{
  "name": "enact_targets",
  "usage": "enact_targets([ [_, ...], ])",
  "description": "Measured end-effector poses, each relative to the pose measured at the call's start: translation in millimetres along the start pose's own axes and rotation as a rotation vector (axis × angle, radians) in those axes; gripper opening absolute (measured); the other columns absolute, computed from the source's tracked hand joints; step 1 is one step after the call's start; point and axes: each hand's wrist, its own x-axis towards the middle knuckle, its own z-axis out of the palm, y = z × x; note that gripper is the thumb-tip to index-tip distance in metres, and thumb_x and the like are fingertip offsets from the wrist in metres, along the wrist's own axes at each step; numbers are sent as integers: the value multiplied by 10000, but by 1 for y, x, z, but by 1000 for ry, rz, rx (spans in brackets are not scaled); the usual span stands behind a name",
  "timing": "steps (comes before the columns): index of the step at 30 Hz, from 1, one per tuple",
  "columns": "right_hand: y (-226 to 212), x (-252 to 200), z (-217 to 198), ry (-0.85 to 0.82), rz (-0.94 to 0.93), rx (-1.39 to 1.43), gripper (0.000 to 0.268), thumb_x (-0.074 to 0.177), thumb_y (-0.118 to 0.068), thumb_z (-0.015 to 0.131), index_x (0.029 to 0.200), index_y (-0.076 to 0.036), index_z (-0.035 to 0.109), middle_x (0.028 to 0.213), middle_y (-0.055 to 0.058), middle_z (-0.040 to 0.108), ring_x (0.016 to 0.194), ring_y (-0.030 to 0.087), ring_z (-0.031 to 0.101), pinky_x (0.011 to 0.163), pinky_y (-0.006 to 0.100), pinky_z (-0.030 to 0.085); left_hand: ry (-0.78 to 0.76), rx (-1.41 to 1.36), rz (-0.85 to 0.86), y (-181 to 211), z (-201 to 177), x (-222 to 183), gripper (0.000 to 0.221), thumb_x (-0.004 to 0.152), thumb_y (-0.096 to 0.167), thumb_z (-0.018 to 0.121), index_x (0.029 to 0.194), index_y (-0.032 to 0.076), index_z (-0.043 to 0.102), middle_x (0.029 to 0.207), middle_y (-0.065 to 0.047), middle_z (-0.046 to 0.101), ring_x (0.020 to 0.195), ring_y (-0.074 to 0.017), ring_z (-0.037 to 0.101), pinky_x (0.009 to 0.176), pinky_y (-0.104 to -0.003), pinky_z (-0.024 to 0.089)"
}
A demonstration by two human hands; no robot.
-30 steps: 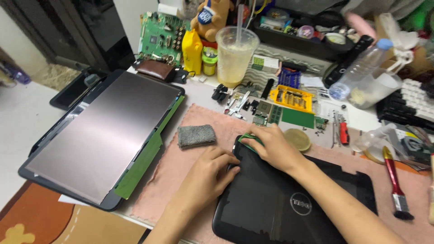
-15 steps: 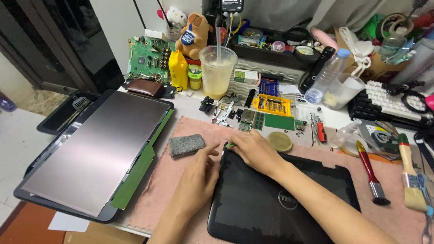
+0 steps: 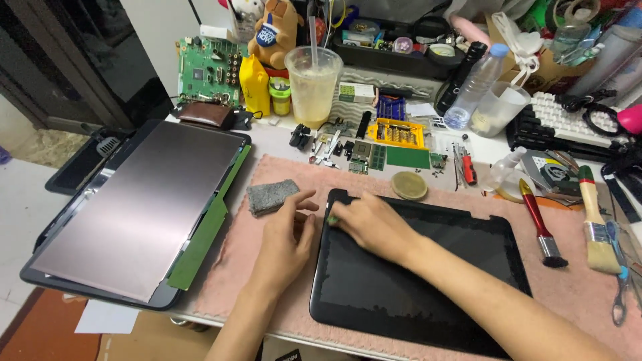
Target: The person is cleaning the back cover of a laptop by wiping it with a sponge and using a small plastic tool to scrape off residue.
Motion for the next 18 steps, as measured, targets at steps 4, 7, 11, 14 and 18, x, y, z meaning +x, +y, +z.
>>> enact_targets([
  [4,-48,-31,1,66,-101,80,294,1116,-204,673,1384,-99,732,836,126,807,758,321,748,802,457,542,2,18,5,-4,1,-1,455,1066,6,648,1514,81,659,1146,-177,847,936,-388,861,779,-496,711],
  [7,-86,-50,-12,98,-182,157,244,1177,-219,595,1334,-108,745,795,68,735,720,283,693,728,430,514,2,16,1,-2,0,-1,458,1062,1,646,1510,90,671,1134,-163,850,922,-373,858,765,-490,708],
  [11,-97,-49,-29,84,-237,181,212,1200,-241,593,1155,-149,779,711,-6,624,649,228,615,699,385,470,-4,27,9,-1,0,-1,455,1061,-9,643,1504,88,678,1123,-163,850,910,-375,853,757,-495,705],
  [14,-61,-35,-9,131,-259,97,239,1199,-257,573,1165,-158,787,718,16,640,648,234,611,709,412,485,-11,40,7,-3,0,-1,450,1060,-10,644,1498,90,675,1129,-160,850,918,-376,854,767,-497,707],
  [18,15,-8,6,99,-128,-59,251,1149,-215,638,1325,-74,749,767,152,728,722,360,723,777,499,533,-8,53,-8,-1,-1,-1,430,1061,-8,653,1479,86,683,1140,-155,854,933,-363,862,775,-488,713],
])
